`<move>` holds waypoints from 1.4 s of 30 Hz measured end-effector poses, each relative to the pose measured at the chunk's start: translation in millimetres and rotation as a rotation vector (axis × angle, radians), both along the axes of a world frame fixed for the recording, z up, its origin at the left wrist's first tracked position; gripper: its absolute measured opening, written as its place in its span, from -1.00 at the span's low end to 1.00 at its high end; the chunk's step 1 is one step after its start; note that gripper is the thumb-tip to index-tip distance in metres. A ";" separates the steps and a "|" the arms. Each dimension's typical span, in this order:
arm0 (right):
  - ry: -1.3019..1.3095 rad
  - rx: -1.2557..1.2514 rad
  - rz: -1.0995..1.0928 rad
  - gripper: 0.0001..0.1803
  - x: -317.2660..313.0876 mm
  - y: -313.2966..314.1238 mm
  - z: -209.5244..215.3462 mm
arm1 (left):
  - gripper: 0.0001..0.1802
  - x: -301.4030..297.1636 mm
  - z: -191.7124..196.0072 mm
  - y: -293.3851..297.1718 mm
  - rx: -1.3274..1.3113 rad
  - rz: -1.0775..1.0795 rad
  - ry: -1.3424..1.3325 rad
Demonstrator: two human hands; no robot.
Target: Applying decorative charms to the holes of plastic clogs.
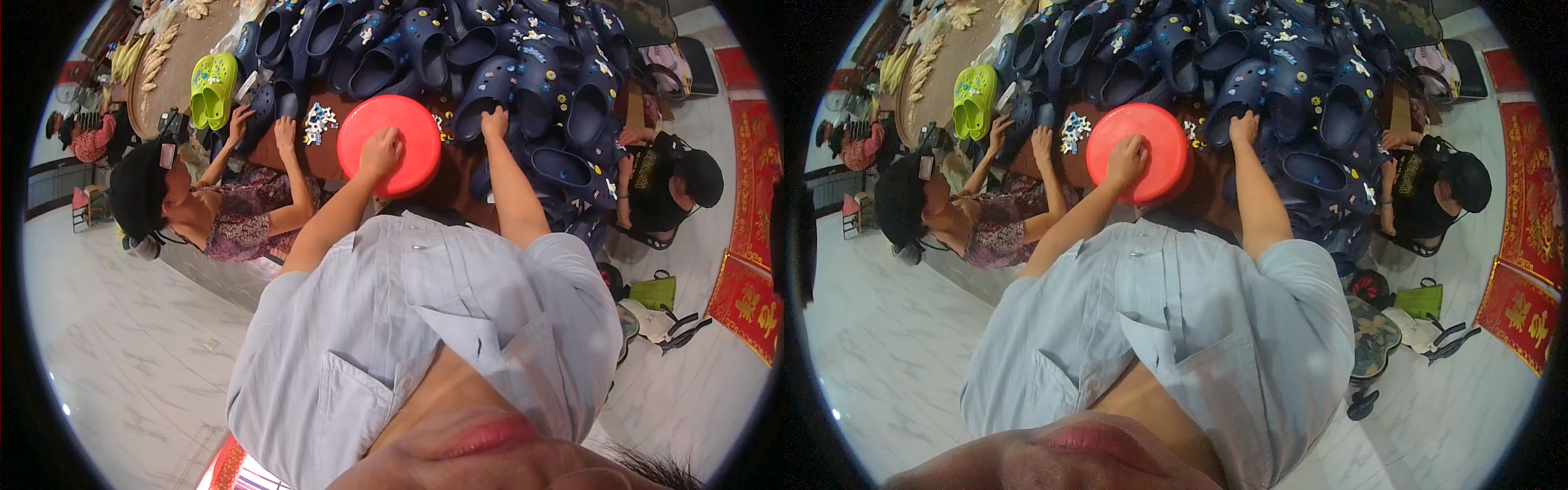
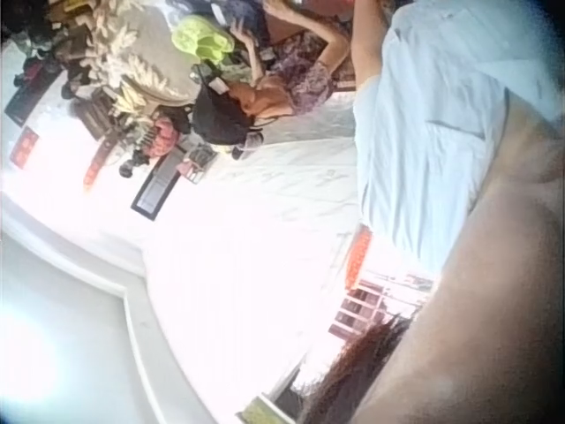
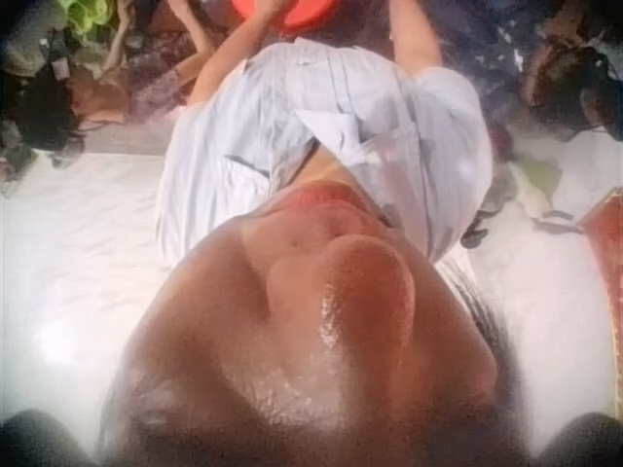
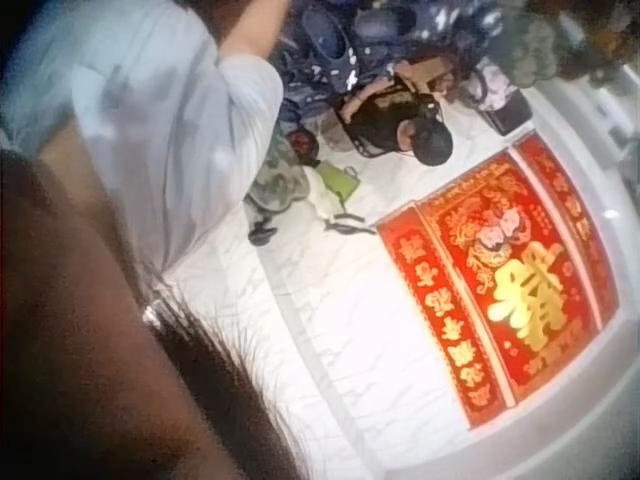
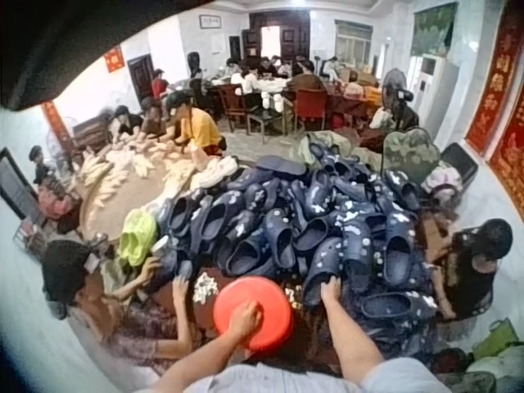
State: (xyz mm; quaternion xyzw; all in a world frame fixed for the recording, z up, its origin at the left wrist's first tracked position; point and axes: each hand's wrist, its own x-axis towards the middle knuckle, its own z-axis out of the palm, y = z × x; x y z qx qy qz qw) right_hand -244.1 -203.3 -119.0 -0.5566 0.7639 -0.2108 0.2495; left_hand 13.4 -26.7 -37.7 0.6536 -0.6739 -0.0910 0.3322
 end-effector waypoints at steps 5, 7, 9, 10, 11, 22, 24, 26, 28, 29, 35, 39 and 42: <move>0.093 -0.160 0.100 -0.63 2.4 22.8 46.9 | -0.83 2.9 -3.3 2.9 -0.002 0.005 -0.015; 0.112 -0.259 0.143 -0.66 -3.9 23.2 56.8 | -0.84 1.2 -0.3 -1.6 -0.001 -0.018 0.001; 0.073 -0.435 0.279 -0.68 -3.7 25.5 72.8 | -0.85 1.4 -0.2 -1.3 0.005 -0.018 0.016; 0.070 -0.431 0.294 -0.68 -2.2 27.4 82.7 | -0.84 2.0 -1.7 -2.6 -0.001 -0.017 0.034; 0.059 -0.495 0.346 -0.68 -1.5 29.7 92.9 | -0.83 2.3 -4.2 -3.6 -0.008 -0.015 0.054; -0.107 -0.515 0.786 -0.68 76.8 102.9 187.8 | -0.80 56.8 15.3 24.0 0.260 0.547 1.430; -0.137 -0.504 0.818 -0.68 100.0 114.2 172.5 | -0.80 67.5 27.4 33.6 0.280 0.554 1.391; -0.158 -0.486 0.838 -0.68 115.8 126.2 164.5 | -0.80 72.5 40.5 40.6 0.277 0.535 1.375; -0.113 -0.266 0.863 -0.66 121.2 136.3 161.0 | -0.81 77.1 52.0 44.5 0.272 0.518 1.361; -0.117 -0.265 0.871 -0.66 121.1 142.7 160.3 | -0.82 78.3 54.9 47.1 0.267 0.496 1.327; -0.266 -0.147 1.058 -0.76 111.0 144.2 175.8 | -0.76 83.2 45.0 45.0 0.301 0.385 0.926; -0.325 -0.141 0.772 -0.58 117.5 115.4 176.4 | -0.52 62.5 67.0 38.4 0.470 0.381 0.576; -0.212 -0.098 0.677 -0.41 137.8 87.4 152.7 | -0.34 62.4 67.9 31.2 0.554 0.340 0.479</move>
